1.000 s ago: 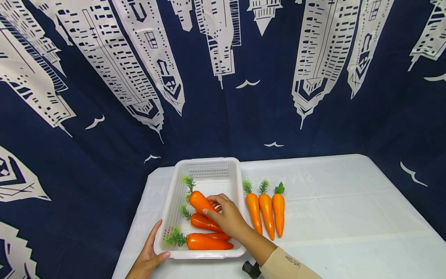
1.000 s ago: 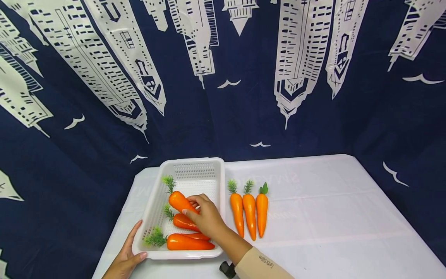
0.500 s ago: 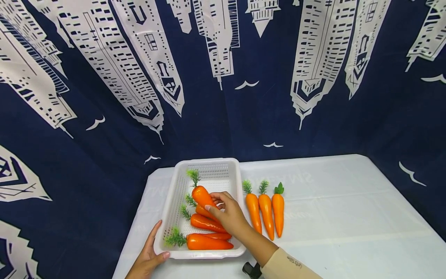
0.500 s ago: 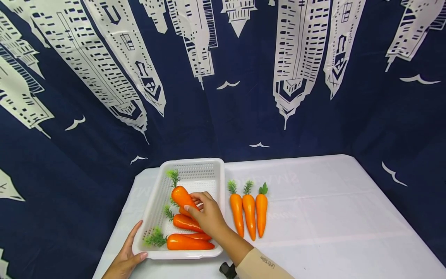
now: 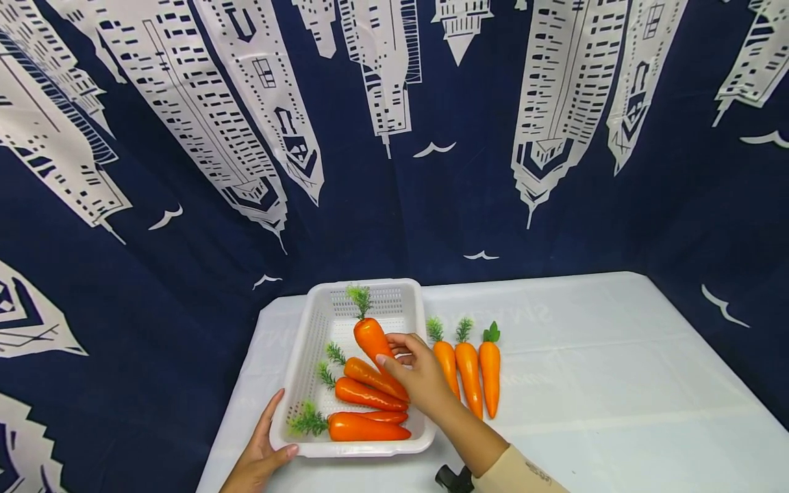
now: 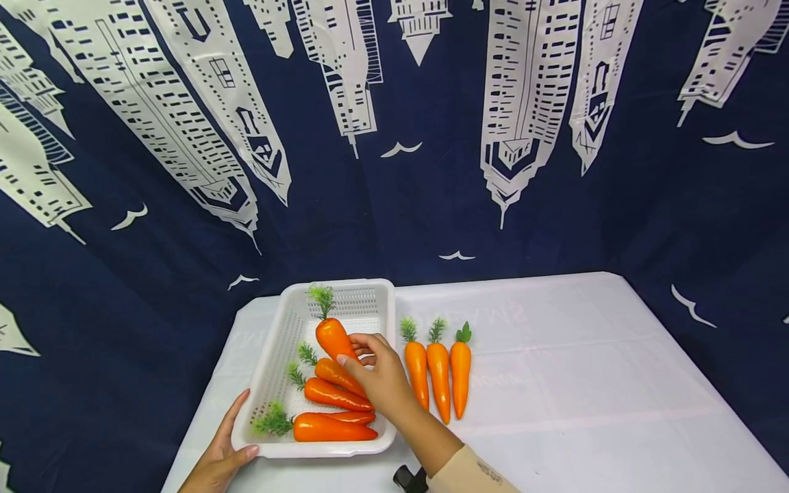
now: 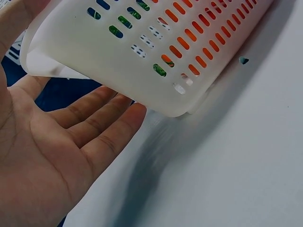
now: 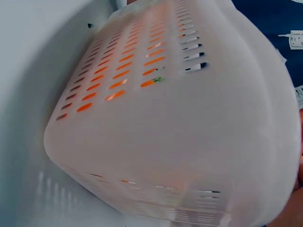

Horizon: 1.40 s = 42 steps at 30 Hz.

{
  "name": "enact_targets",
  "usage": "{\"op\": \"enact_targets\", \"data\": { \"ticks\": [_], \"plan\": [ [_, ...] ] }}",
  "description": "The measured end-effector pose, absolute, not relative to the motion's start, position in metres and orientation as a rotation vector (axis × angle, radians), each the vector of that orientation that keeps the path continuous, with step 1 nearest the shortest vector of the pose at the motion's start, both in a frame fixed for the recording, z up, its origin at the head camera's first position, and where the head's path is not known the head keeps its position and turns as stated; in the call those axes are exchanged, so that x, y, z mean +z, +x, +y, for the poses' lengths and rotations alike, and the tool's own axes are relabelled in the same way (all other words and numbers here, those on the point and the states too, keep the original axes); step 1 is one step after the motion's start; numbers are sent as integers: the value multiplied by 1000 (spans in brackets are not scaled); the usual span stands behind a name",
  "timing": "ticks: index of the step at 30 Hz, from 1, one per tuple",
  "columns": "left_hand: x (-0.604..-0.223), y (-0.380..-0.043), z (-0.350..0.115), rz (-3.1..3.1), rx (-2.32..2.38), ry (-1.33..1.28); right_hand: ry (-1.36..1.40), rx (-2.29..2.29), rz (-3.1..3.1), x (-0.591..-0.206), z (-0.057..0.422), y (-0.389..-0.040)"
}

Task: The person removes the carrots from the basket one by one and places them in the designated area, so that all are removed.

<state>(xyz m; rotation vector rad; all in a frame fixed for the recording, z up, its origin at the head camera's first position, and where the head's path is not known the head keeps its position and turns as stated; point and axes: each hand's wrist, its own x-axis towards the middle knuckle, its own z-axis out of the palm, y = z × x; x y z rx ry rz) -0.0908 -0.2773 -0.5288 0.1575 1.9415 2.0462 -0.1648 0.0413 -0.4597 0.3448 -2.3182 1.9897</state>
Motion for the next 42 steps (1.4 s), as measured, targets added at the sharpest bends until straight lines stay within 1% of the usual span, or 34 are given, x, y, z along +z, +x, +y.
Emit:
{"op": "enact_targets", "data": {
  "ticks": [4, 11, 16, 33, 42],
  "plan": [
    [-529, -90, -278, 1925, 2047, 185, 293, 2018, -2298, -454, 48, -163],
    [-528, -89, -277, 1961, 2032, 139, 197, 2083, -2239, -453, 59, -163],
    [-530, -89, -279, 1929, 2049, 184, 129, 2133, -2217, -453, 67, -162],
    [-531, -90, -279, 1924, 2057, 206, -51, 2113, -2189, -460, 94, -162],
    [-532, -90, -279, 1915, 2060, 208, -100, 2194, -2136, -462, 105, -160]
  ]
}}
